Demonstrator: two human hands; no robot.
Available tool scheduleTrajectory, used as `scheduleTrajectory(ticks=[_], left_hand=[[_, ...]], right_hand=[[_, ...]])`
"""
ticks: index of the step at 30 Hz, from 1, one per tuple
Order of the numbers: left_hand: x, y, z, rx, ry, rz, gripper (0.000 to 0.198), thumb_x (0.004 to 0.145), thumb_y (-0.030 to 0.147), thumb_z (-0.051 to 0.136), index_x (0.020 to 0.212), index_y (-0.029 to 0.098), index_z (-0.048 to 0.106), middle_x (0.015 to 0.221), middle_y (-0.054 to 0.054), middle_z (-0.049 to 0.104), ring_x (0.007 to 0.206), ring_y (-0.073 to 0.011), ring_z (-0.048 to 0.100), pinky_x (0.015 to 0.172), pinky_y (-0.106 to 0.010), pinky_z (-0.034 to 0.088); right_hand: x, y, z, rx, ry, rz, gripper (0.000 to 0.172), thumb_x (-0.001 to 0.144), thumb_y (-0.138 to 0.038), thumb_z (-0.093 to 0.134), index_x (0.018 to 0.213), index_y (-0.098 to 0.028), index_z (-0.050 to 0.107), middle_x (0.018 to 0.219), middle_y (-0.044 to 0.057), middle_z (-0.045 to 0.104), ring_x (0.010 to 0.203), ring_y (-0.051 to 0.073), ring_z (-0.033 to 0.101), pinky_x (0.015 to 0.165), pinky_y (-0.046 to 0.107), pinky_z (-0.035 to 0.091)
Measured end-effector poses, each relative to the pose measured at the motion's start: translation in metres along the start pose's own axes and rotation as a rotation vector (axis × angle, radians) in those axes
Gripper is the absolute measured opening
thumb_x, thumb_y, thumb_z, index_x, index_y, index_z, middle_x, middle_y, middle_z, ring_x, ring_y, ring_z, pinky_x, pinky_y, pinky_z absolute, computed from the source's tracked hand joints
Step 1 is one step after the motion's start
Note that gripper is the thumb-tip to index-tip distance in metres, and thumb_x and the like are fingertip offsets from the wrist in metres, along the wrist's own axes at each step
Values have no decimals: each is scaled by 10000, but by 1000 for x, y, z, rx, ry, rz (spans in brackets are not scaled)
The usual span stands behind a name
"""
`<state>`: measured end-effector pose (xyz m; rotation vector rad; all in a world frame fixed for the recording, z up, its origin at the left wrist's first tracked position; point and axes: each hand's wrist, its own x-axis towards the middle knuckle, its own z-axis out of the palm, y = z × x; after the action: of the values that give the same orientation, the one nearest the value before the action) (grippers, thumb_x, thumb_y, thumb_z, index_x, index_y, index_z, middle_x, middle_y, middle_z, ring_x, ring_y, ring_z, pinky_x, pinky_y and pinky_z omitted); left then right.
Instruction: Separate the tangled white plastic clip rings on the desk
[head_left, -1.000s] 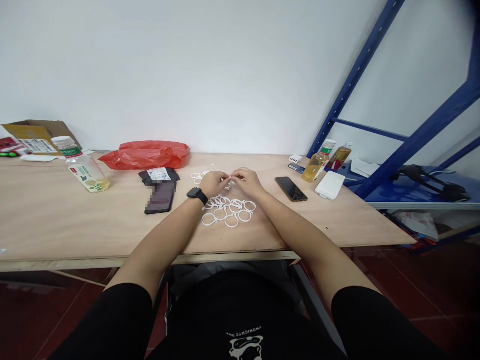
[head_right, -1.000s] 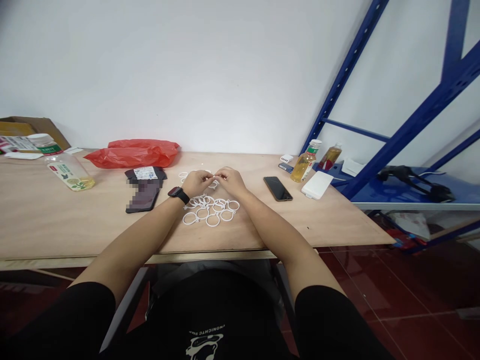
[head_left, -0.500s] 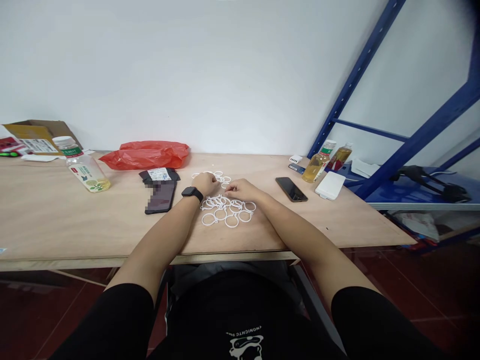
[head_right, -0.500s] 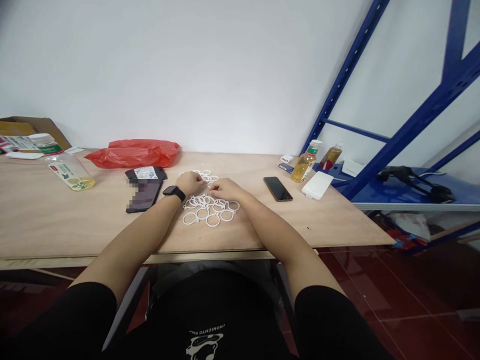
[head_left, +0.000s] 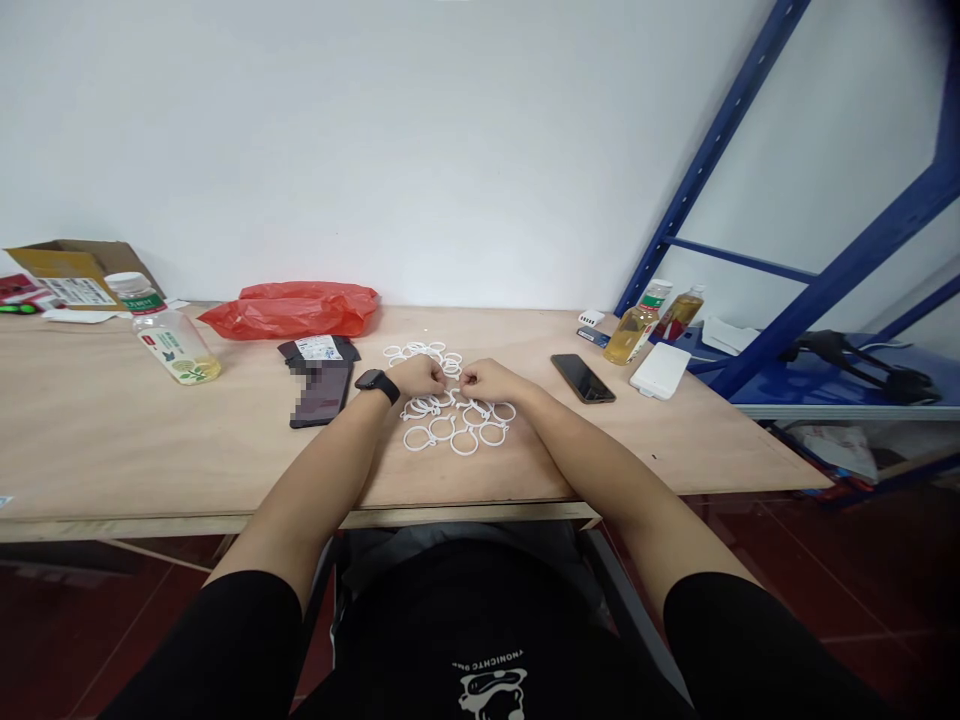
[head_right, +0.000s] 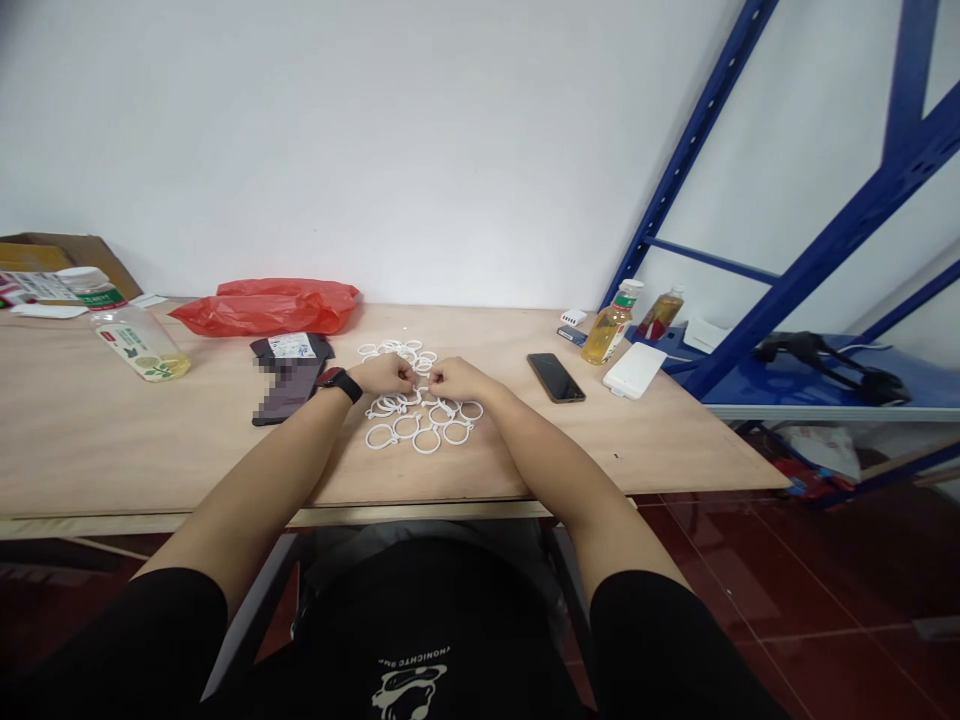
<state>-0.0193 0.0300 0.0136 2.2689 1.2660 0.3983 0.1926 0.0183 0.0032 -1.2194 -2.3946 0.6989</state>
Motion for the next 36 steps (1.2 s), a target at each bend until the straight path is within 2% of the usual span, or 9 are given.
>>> scheduleTrajectory(ticks=[6, 9, 11, 14, 16, 19, 25, 28, 36], left_hand=[[4, -4, 0, -14, 71, 29, 191, 625, 208, 580, 744, 160, 722, 695, -14, 703, 623, -145, 619, 569, -227, 461], [5, -5, 0, -28, 159, 66, 198, 648, 221, 588, 777, 155, 723, 733, -20, 710, 655, -147, 622, 607, -233, 479], [5, -4, 1, -57, 257, 107, 227, 679, 253, 610, 837, 148, 734, 785, -33, 721, 694, -151, 630, 648, -241, 493], [7, -2, 3, -128, 359, 145, 318, 729, 327, 654, 967, 139, 748, 846, -55, 733, 714, -152, 635, 687, -256, 506], [8, 0, 5, -179, 372, 146, 355, 741, 378, 686, 990, 134, 754, 852, -67, 739, 707, -155, 635, 691, -267, 511], [11, 2, 7, -280, 369, 140, 342, 730, 398, 725, 935, 128, 766, 851, -78, 749, 744, -175, 654, 710, -281, 521], [15, 2, 9, -454, 357, 139, 324, 737, 383, 738, 914, 113, 766, 831, -89, 753, 737, -185, 671, 689, -298, 536], [14, 2, 9, -514, 319, 146, 362, 708, 396, 771, 925, 107, 763, 833, -93, 751, 729, -180, 668, 684, -296, 539], [12, 4, 10, -360, 412, 144, 314, 716, 412, 755, 855, 131, 764, 726, -54, 724, 623, -138, 601, 588, -247, 470]], right_hand=[[-3, 13, -9, -51, -45, 73, 73, 670, -156, 588, 679, -154, 661, 603, -32, 628, 581, 102, 558, 540, 194, 372], [-5, 14, -12, -59, -59, 99, 95, 674, -146, 604, 708, -151, 693, 637, -22, 655, 593, 103, 564, 554, 197, 381], [-5, 11, -13, -23, -1, 74, 135, 692, -146, 615, 774, -158, 722, 714, -10, 692, 635, 105, 583, 593, 198, 406], [-3, 5, -12, 29, 181, -10, 161, 750, -217, 653, 873, -174, 745, 843, 12, 721, 714, 113, 596, 662, 209, 431], [-2, 1, -10, 48, 266, -57, 178, 783, -286, 670, 900, -180, 751, 880, 23, 722, 716, 115, 583, 673, 220, 428], [0, -5, -8, 55, 305, -100, 167, 803, -308, 674, 877, -181, 753, 868, 32, 718, 695, 114, 566, 671, 228, 418], [0, -6, -9, 39, 408, -34, 238, 815, -376, 682, 939, -180, 732, 863, 36, 716, 701, 125, 574, 669, 234, 417], [0, -4, -10, 22, 425, -77, 230, 832, -371, 672, 951, -187, 743, 875, 39, 718, 723, 131, 586, 693, 242, 423], [0, -3, -10, -71, 425, -190, 148, 878, -275, 637, 886, -194, 761, 860, 48, 730, 773, 144, 621, 727, 248, 435]])
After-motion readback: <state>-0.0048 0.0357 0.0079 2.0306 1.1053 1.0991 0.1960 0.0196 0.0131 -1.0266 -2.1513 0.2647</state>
